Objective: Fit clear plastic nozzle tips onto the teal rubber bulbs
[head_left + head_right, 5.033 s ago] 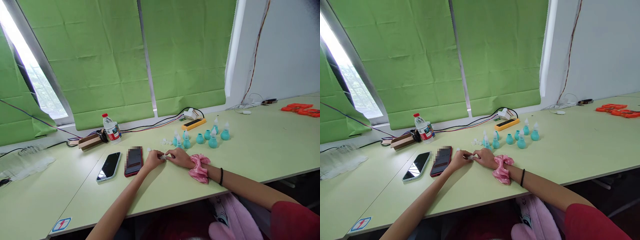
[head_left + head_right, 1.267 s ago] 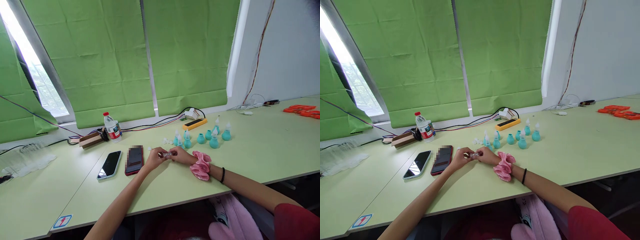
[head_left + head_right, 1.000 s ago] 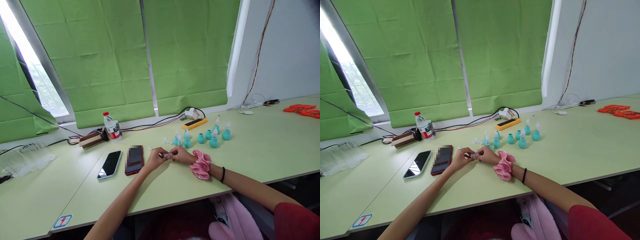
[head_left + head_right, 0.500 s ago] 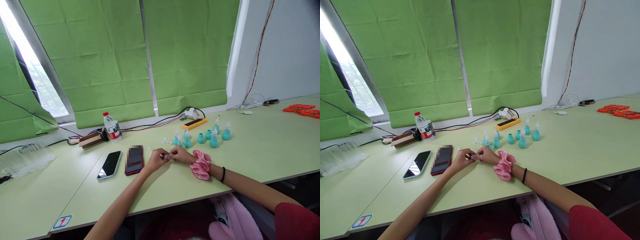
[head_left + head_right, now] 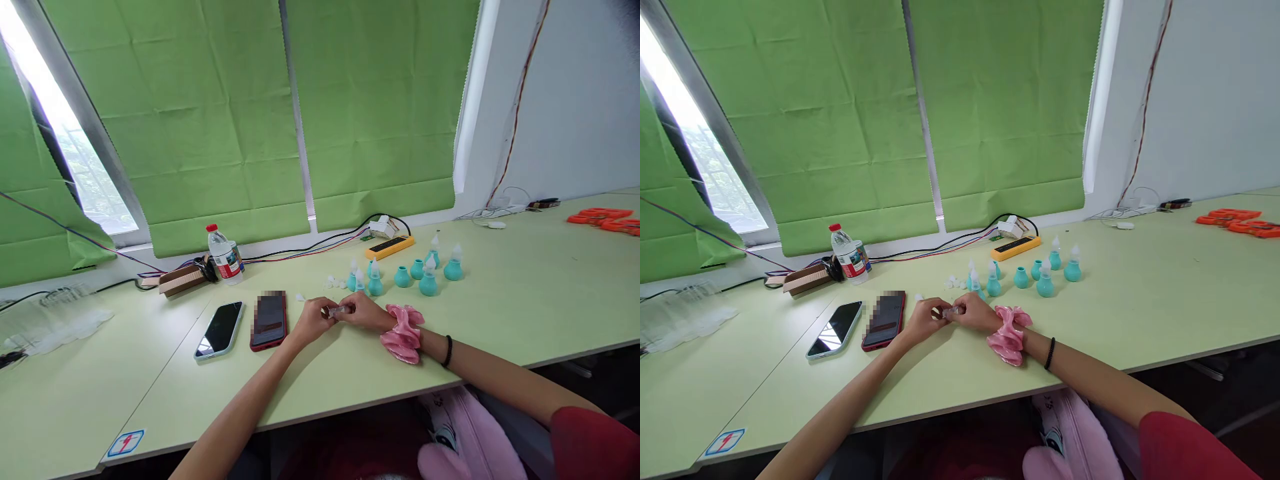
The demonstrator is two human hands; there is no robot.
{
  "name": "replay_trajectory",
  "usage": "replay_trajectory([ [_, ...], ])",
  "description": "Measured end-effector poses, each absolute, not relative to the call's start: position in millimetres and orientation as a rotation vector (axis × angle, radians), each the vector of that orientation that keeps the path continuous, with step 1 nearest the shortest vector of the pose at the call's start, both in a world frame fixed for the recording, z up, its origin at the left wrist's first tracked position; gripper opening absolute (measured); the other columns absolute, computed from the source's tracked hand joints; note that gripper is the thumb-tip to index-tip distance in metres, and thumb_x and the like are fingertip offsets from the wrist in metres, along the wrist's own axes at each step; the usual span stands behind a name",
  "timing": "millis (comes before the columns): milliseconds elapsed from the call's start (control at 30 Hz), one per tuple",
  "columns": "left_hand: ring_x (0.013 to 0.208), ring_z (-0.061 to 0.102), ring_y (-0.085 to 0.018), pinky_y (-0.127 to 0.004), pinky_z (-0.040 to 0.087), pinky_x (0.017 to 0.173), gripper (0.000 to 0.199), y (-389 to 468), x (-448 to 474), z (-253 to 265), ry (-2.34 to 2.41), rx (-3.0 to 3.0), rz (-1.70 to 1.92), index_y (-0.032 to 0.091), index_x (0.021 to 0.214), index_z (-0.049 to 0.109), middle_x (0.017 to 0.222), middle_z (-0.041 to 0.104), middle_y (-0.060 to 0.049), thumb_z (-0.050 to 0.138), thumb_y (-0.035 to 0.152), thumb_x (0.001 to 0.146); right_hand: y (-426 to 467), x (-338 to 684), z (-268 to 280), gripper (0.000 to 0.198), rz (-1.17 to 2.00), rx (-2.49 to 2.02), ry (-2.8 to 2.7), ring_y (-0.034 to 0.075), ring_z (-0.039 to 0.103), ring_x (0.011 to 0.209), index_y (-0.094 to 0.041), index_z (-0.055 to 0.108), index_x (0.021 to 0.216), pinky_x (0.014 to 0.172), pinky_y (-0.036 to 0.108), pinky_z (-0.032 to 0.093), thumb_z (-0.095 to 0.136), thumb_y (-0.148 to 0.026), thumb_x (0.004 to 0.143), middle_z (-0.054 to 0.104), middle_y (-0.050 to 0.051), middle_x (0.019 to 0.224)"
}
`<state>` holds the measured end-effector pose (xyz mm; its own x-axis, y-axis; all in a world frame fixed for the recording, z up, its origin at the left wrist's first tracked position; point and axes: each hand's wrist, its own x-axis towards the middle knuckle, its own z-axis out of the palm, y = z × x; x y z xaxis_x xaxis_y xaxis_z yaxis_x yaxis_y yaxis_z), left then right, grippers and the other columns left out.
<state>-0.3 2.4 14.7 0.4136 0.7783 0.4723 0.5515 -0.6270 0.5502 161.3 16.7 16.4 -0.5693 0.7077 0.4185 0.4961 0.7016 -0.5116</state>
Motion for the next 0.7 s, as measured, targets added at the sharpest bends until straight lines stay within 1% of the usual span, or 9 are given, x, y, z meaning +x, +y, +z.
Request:
replay_trajectory([
  [67,0.059,0.051,-0.009,-0.018,0.043,0.053,0.024,4,-2,13,1.183,2.376,1.04,0.012,0.081,0.061,0.071,0.06,-0.003,0.052,0.011,0.059,10,163,23,0.023,0.311,-0.933,-2.327,0.011,0.039,0.044,-0.016,0.06,0.066,0.047,0.025,0.026,0.05,-0.036,0.071,0.044,0.0,0.044],
  [133,0.059,0.051,-0.01,-0.019,0.043,0.054,0.024,5,-3,13,1.25,2.39,1.044,0.012,0.081,0.061,0.072,0.061,-0.003,0.053,0.012,0.059,4,165,30,0.029,0.191,-0.926,-2.319,0.014,0.044,0.048,-0.017,0.062,0.083,0.051,0.027,0.028,0.053,-0.04,0.069,0.049,0.002,0.047],
  [200,0.058,0.05,-0.01,-0.02,0.042,0.055,0.022,6,-4,13,1.325,2.402,1.036,0.013,0.08,0.062,0.071,0.061,-0.003,0.053,0.015,0.06,3,169,36,0.032,0.078,-0.92,-2.264,0.016,0.047,0.052,-0.017,0.06,0.09,0.055,0.029,0.031,0.052,-0.041,0.071,0.052,0.004,0.051],
  [267,0.057,0.05,-0.01,-0.021,0.041,0.055,0.02,5,-4,14,1.37,2.407,1.011,0.014,0.08,0.062,0.071,0.062,-0.002,0.053,0.017,0.062,8,176,42,0.027,-0.032,-0.933,-2.159,0.017,0.048,0.057,-0.016,0.061,0.086,0.06,0.029,0.035,0.046,-0.037,0.075,0.054,0.006,0.056],
  [333,0.057,0.05,-0.01,-0.021,0.041,0.056,0.021,4,-4,14,1.389,2.402,0.98,0.015,0.08,0.062,0.072,0.062,-0.002,0.052,0.017,0.062,19,187,48,0.025,-0.137,-0.964,-2.005,0.018,0.049,0.066,-0.016,0.06,0.085,0.067,0.029,0.037,0.04,-0.03,0.079,0.056,0.008,0.068],
  [467,0.058,0.051,-0.011,-0.021,0.041,0.056,0.022,2,-2,15,1.413,2.393,0.936,0.015,0.081,0.062,0.071,0.062,-0.002,0.051,0.018,0.062,48,214,58,0.031,-0.347,-1.112,-1.718,0.02,0.044,0.093,-0.014,0.053,0.099,0.08,0.031,0.035,0.03,-0.014,0.079,0.05,0.01,0.097],
  [533,0.057,0.051,-0.011,-0.021,0.041,0.056,0.022,1,-2,15,1.415,2.397,0.923,0.014,0.081,0.062,0.07,0.062,-0.002,0.051,0.018,0.062,60,227,59,0.035,-0.427,-1.282,-1.707,0.022,0.041,0.098,-0.014,0.052,0.102,0.079,0.031,0.035,0.031,-0.008,0.075,0.043,0.011,0.107],
  [600,0.056,0.051,-0.011,-0.021,0.041,0.055,0.022,2,-3,15,1.411,2.398,0.918,0.015,0.081,0.062,0.069,0.061,-0.002,0.051,0.019,0.062,69,237,55,0.039,-0.463,-1.506,-1.773,0.023,0.041,0.097,-0.014,0.05,0.106,0.074,0.031,0.036,0.036,-0.005,0.071,0.038,0.012,0.112],
  [700,0.055,0.051,-0.011,-0.021,0.041,0.055,0.022,4,-4,13,1.411,2.388,0.921,0.015,0.081,0.061,0.069,0.061,-0.001,0.05,0.02,0.063,76,246,46,0.045,-0.42,-1.838,-1.942,0.023,0.046,0.087,-0.015,0.046,0.111,0.065,0.029,0.036,0.042,-0.004,0.067,0.043,0.014,0.106],
])
